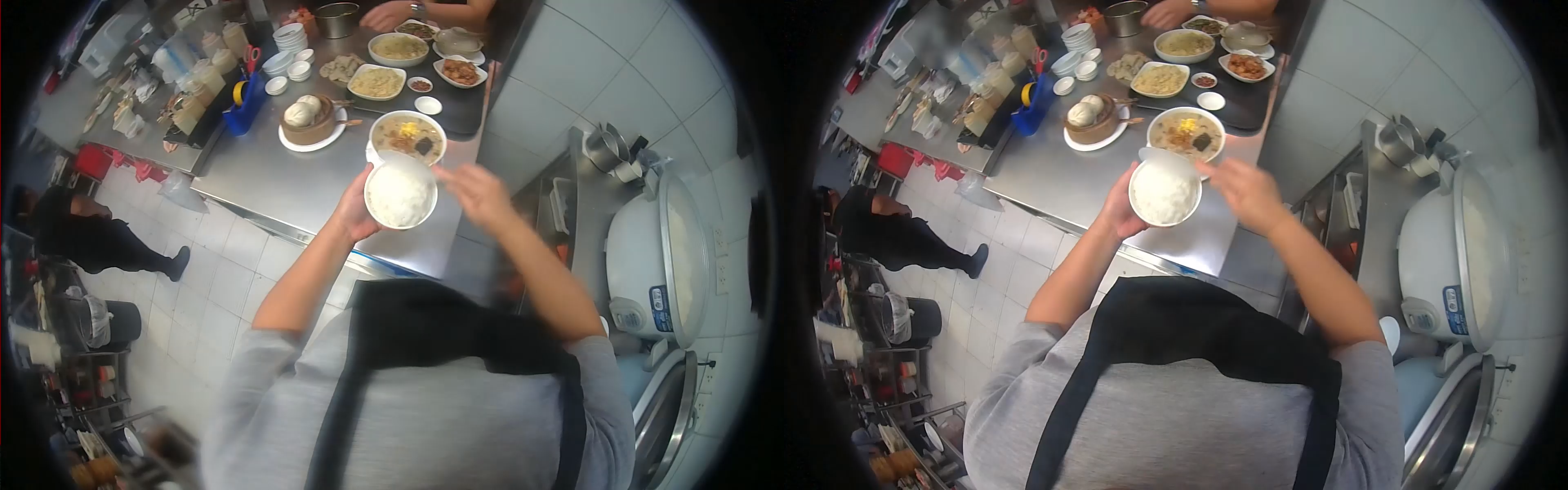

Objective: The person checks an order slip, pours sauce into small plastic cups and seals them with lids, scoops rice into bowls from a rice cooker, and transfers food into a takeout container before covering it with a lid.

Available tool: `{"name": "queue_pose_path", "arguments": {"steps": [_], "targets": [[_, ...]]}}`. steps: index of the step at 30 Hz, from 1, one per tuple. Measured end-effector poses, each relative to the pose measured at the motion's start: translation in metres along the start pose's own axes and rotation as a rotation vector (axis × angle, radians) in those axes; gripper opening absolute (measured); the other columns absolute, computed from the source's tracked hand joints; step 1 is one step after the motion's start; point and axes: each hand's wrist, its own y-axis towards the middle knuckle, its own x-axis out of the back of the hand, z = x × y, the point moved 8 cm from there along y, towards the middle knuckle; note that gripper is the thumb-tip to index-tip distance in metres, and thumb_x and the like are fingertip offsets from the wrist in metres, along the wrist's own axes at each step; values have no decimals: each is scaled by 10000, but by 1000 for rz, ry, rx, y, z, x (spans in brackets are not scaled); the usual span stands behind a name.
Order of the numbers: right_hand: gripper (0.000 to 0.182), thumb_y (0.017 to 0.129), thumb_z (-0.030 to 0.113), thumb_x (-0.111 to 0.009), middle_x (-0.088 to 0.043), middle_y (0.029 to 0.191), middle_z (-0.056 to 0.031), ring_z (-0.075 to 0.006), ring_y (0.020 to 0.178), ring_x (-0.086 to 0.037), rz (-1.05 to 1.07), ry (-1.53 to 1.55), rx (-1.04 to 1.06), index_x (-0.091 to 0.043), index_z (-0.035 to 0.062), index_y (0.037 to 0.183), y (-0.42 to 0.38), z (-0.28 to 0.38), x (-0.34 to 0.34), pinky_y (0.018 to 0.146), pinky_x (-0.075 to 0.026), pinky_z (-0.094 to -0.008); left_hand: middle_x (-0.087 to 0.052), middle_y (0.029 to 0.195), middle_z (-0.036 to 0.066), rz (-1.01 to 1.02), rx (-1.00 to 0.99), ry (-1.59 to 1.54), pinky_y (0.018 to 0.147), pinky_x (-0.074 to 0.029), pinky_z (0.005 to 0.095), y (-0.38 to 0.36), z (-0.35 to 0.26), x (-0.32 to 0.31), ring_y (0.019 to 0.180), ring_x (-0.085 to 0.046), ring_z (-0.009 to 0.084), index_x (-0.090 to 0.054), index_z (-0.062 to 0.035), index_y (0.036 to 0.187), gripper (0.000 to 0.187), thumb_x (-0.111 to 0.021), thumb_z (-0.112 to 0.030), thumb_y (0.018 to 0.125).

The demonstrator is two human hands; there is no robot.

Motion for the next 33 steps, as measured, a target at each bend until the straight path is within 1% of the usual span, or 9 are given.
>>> {"name": "queue_pose_path", "arguments": {"steps": [3,6,12,16,18,23,26,28,33], "targets": [[408,841,92,-568,-560,851,-65,-266,771,-568,-72,54,9,-573,226,1226,1,17,-30,688,-484,-364,-507,1292,102,-25,89,128,862,-472,547,-29,-5,39,1158,-523,321,-408,-137,1336,617,-274,-577,925],[313,862,68,-565,-598,860,-86,-183,738,-576,-273,231,-296,-601,94,1172,-6,-3,-38,681,-471,-289,-510,1285,122,-84,45,150,809,-496,564,-33,-15,86,1157,-520,335,-376,-135,1355,636,-328,-588,912],[279,861,45,-555,-592,822,-116,-193,693,-569,-359,243,-401,-595,11,1136,-36,-22,1,644,-456,-290,-547,1199,143,-704,-142,331,811,-463,506,-4,-59,194,964,-583,326,-429,-98,1299,612,-388,-566,907],[329,856,111,-584,-611,897,-127,-235,730,-582,-477,-41,-436,-568,50,1178,-74,-27,80,685,-471,-319,-599,929,23,-554,-186,277,550,-421,302,30,-53,259,684,-514,123,-542,-107,1113,301,-441,-346,960],[457,773,263,-691,-609,946,-143,-285,781,-590,-415,7,-834,-575,52,1161,-118,-41,105,707,-470,-352,-497,771,-6,-564,-156,316,568,-418,315,24,-44,273,686,-482,145,-545,-126,996,205,-521,-306,902],[457,687,243,-744,-568,1017,-174,-330,948,-577,-373,-530,-1269,-612,56,1083,-304,-53,140,796,-474,-418,-523,823,17,-707,-109,484,553,-453,267,-8,15,226,688,-539,155,-504,-90,1102,333,-548,-334,880],[358,697,235,-718,-592,1004,-138,-335,956,-577,-234,-659,-1613,-642,66,1004,-409,-47,133,808,-479,-428,-559,920,57,23,-95,1076,710,-494,315,5,75,88,813,-580,195,-511,-70,1123,369,-572,-335,875],[236,752,206,-639,-610,938,-119,-315,934,-590,-62,-621,-1691,-650,91,957,-456,-57,121,770,-484,-428,-563,1058,122,125,208,842,867,-456,373,24,122,7,969,-565,247,-475,-71,1209,466,-539,-403,889],[192,738,182,-644,-618,875,-111,-315,858,-601,-336,-576,-1202,-646,82,902,-395,-28,158,730,-486,-414,-324,1399,251,570,814,341,1051,-300,488,63,264,-136,1283,-371,337,-229,-131,1421,694,-378,-576,911]]}}
